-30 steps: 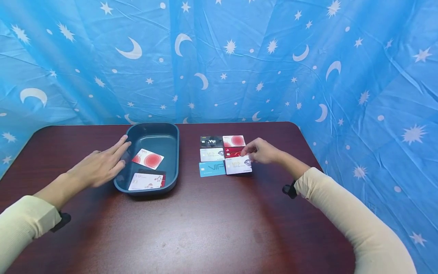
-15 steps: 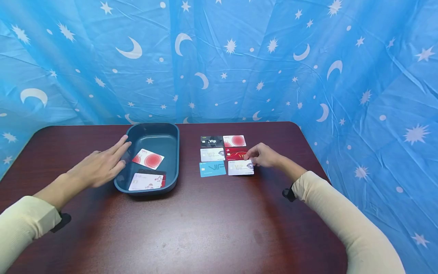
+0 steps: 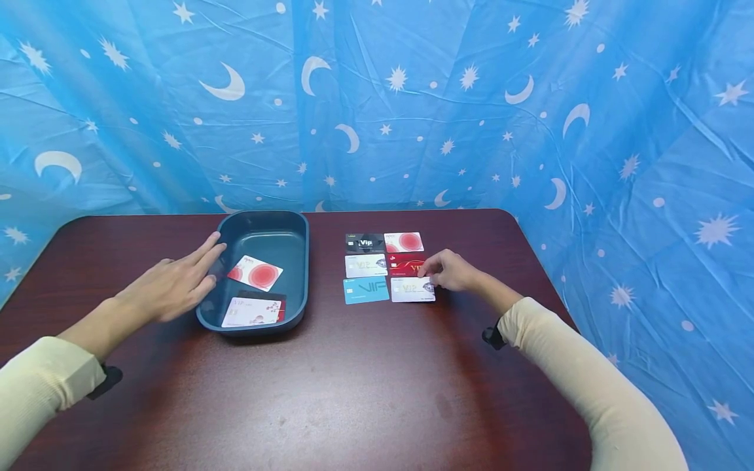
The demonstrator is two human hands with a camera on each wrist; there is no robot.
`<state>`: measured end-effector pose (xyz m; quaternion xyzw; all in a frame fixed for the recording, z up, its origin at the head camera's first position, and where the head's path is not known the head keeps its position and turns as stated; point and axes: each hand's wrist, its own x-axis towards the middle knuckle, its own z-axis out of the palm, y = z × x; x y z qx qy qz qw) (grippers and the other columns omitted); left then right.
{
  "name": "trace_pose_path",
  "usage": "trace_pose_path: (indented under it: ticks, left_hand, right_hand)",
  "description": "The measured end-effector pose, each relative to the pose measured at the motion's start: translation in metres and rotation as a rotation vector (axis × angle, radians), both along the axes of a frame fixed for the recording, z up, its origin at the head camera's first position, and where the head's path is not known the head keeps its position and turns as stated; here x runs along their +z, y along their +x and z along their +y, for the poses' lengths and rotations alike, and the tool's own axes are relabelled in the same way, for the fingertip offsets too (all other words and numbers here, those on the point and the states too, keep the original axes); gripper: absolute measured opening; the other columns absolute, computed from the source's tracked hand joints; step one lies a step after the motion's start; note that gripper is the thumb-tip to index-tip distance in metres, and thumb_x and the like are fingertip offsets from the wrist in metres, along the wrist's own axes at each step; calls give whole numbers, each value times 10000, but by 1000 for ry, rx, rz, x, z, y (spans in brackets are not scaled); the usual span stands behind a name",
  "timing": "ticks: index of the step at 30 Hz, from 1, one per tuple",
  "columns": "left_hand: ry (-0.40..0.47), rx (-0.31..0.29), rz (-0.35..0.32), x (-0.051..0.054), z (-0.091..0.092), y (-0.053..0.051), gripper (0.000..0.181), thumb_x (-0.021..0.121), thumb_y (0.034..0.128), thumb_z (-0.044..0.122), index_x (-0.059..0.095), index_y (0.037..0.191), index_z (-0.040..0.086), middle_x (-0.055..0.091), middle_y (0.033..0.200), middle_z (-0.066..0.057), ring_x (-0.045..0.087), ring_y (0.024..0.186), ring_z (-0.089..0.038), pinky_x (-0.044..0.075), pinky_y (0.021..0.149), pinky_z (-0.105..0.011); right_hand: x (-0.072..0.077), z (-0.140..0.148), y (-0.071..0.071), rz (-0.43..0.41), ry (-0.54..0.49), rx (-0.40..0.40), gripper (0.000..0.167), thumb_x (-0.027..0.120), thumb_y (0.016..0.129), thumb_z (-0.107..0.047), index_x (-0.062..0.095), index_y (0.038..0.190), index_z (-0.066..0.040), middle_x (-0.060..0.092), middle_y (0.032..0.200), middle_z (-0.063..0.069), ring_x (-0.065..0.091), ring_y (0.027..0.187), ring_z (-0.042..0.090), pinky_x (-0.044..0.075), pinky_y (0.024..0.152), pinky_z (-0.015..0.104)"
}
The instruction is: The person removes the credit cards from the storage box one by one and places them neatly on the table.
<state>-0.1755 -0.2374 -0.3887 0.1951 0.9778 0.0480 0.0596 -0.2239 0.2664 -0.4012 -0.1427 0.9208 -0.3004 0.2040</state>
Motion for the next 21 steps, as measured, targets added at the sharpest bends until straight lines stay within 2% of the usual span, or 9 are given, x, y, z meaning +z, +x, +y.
trace_pose_path:
  ticks: [5, 10, 16, 21]
  left_hand:
    - [3, 6, 12, -1, 0, 0, 648, 414, 1010, 310, 265, 1543, -28, 165, 1623, -239, 399, 1375, -454, 384, 996, -695]
    - [1, 2, 15, -1, -1, 0, 644, 405, 1013, 305, 262, 1542, -33, 158, 1624, -241, 396, 1377, -453, 400, 987, -684]
    - [3, -2, 3, -1, 0, 0, 642, 396, 1016, 304, 255, 1544, -33, 149, 1625, -242, 394, 1377, -455, 387, 997, -689]
    - [7, -3, 13, -1, 1, 0, 642, 412, 1012, 306, 268, 1542, -28, 160, 1624, -239, 415, 1365, -452, 403, 985, -682]
  right_hand:
    - [-1, -2, 0, -6, 8, -21, 207, 621, 934, 23, 741, 1090, -40, 641, 1201, 197, 542, 986, 308, 528, 713, 279]
    - [2, -1, -1, -39, 0, -14, 232, 606, 961, -50, 696, 1170, -7, 624, 1216, 208, 571, 937, 285, 556, 758, 331]
    - [9, 2, -4, -88, -12, -6, 282, 574, 983, -87, 628, 1234, 28, 610, 1243, 231, 636, 885, 287, 569, 791, 404]
    - [19, -4, -10, -75, -29, 3, 290, 563, 990, -81, 588, 1244, 56, 631, 1181, 229, 666, 902, 315, 567, 794, 422]
